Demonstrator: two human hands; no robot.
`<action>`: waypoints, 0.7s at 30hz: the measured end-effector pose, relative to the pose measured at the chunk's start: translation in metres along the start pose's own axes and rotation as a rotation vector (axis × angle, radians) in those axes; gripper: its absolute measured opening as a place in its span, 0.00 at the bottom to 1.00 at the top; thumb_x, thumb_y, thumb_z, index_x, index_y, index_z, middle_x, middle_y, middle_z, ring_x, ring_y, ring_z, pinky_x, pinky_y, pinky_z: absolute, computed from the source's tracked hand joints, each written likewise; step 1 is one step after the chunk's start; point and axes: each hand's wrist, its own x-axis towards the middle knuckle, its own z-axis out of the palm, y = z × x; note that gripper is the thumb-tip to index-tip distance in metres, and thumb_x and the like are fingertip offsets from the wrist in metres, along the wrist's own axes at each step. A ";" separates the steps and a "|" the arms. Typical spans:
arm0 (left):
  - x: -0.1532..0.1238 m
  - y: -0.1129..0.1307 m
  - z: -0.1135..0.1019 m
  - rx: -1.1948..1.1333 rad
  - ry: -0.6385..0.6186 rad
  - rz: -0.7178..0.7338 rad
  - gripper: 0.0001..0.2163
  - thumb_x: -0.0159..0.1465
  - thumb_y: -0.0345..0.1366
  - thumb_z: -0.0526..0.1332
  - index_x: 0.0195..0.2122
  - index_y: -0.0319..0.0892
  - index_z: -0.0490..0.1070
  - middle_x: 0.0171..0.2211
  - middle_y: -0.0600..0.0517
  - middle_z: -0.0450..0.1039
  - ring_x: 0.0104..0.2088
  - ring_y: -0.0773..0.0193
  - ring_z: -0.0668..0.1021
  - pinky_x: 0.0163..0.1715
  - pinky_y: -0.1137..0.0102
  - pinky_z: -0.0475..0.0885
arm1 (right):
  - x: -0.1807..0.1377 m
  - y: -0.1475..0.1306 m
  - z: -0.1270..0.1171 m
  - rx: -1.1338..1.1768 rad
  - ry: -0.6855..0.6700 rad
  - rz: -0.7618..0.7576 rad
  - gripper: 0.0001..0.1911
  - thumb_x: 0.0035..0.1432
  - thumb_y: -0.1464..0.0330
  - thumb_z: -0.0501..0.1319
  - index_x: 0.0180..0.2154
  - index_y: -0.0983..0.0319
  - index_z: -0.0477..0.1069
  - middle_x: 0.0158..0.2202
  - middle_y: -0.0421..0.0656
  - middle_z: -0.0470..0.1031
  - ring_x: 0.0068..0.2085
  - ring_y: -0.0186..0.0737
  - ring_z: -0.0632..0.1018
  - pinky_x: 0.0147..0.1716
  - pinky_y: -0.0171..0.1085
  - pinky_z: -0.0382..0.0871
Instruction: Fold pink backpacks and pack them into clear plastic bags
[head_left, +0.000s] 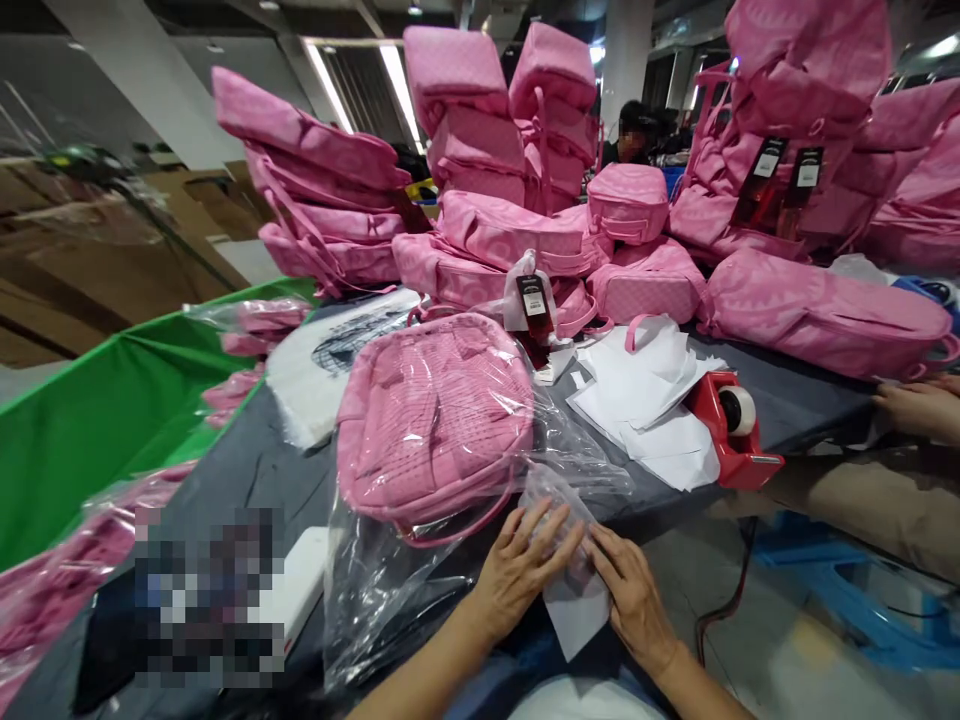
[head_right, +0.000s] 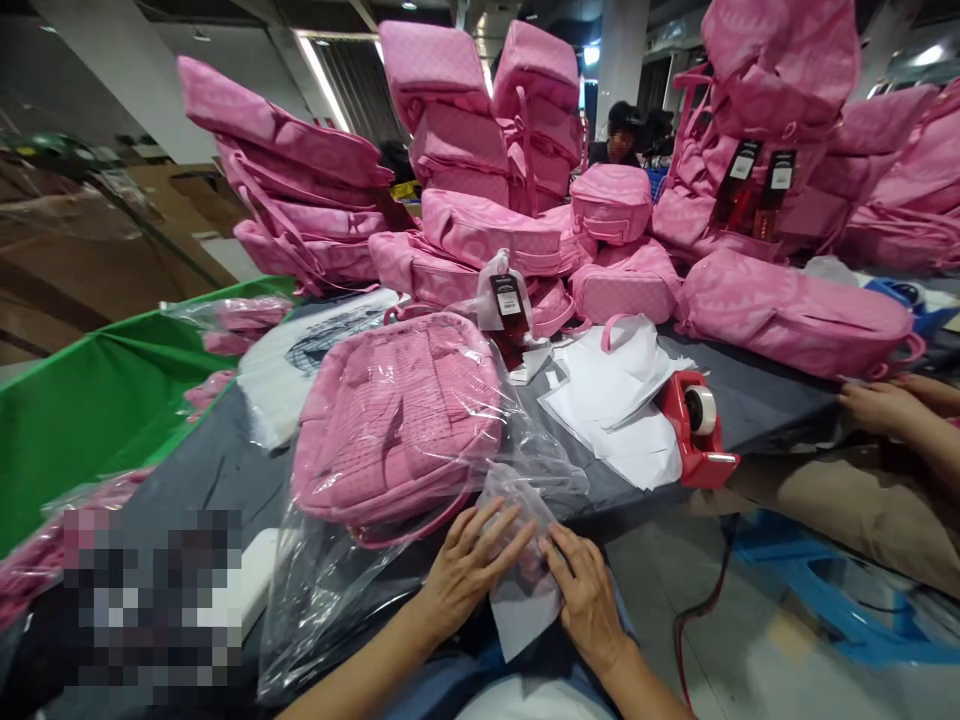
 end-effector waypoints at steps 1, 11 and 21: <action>0.006 -0.005 0.003 -0.031 -0.066 0.125 0.18 0.70 0.25 0.56 0.60 0.45 0.70 0.59 0.46 0.75 0.65 0.56 0.70 0.68 0.57 0.60 | 0.000 0.002 0.000 -0.002 0.027 -0.009 0.45 0.56 0.86 0.48 0.72 0.54 0.52 0.62 0.50 0.72 0.63 0.46 0.73 0.56 0.49 0.75; 0.023 -0.030 0.028 -0.252 -0.200 0.420 0.17 0.71 0.27 0.56 0.60 0.34 0.68 0.53 0.37 0.79 0.58 0.51 0.78 0.59 0.56 0.75 | -0.012 0.004 0.003 0.100 0.184 0.075 0.40 0.61 0.83 0.46 0.71 0.56 0.55 0.54 0.47 0.78 0.54 0.43 0.79 0.51 0.46 0.77; 0.032 -0.033 -0.011 -0.424 -0.021 0.360 0.15 0.73 0.28 0.55 0.59 0.37 0.69 0.53 0.41 0.80 0.62 0.54 0.75 0.65 0.50 0.68 | -0.006 -0.022 -0.025 0.295 0.211 0.053 0.23 0.66 0.80 0.52 0.57 0.57 0.71 0.42 0.45 0.80 0.41 0.42 0.81 0.41 0.40 0.78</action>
